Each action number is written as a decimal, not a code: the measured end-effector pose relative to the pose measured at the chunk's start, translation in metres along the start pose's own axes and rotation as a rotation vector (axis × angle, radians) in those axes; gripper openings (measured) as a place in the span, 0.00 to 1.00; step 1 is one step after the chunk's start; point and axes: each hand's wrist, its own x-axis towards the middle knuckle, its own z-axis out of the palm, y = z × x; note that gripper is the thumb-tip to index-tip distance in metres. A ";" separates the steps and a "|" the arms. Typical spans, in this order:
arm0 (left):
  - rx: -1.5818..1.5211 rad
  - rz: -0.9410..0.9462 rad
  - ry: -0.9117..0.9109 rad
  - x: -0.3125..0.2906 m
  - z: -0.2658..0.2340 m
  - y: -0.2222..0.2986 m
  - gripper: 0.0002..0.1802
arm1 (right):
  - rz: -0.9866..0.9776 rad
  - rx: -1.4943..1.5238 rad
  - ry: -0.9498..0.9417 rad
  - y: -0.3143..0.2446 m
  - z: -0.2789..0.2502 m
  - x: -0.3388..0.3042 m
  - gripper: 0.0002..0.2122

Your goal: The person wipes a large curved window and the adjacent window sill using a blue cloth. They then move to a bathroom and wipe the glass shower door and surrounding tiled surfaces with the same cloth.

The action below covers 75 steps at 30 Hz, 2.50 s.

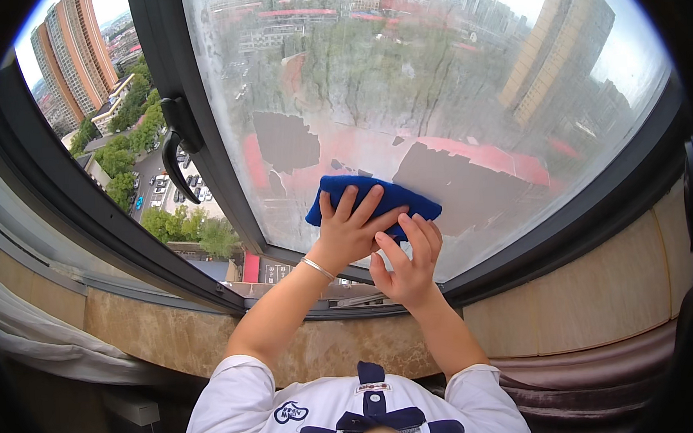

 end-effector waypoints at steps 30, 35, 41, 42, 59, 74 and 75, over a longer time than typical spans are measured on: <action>-0.012 -0.395 0.095 0.033 -0.030 -0.081 0.24 | -0.207 0.183 -0.104 -0.061 0.078 0.058 0.16; -0.026 -0.464 -0.166 -0.108 -0.005 -0.052 0.30 | -0.093 0.207 -0.326 -0.059 0.091 0.013 0.19; -0.015 -0.304 0.009 -0.075 -0.001 -0.069 0.24 | -0.077 0.188 -0.375 -0.053 0.076 -0.005 0.18; -0.028 -0.285 0.048 -0.049 -0.007 -0.073 0.23 | -0.057 0.189 -0.358 -0.053 0.073 -0.005 0.17; -0.229 -1.155 0.159 -0.163 0.038 0.019 0.43 | 0.000 0.211 -0.376 -0.046 0.055 -0.030 0.14; -0.202 -0.575 0.070 0.000 0.012 0.043 0.32 | 0.026 -0.020 -0.126 0.001 -0.016 0.003 0.13; -0.178 -0.514 0.079 0.006 0.013 0.038 0.32 | 0.052 -0.031 -0.098 0.003 -0.020 0.001 0.13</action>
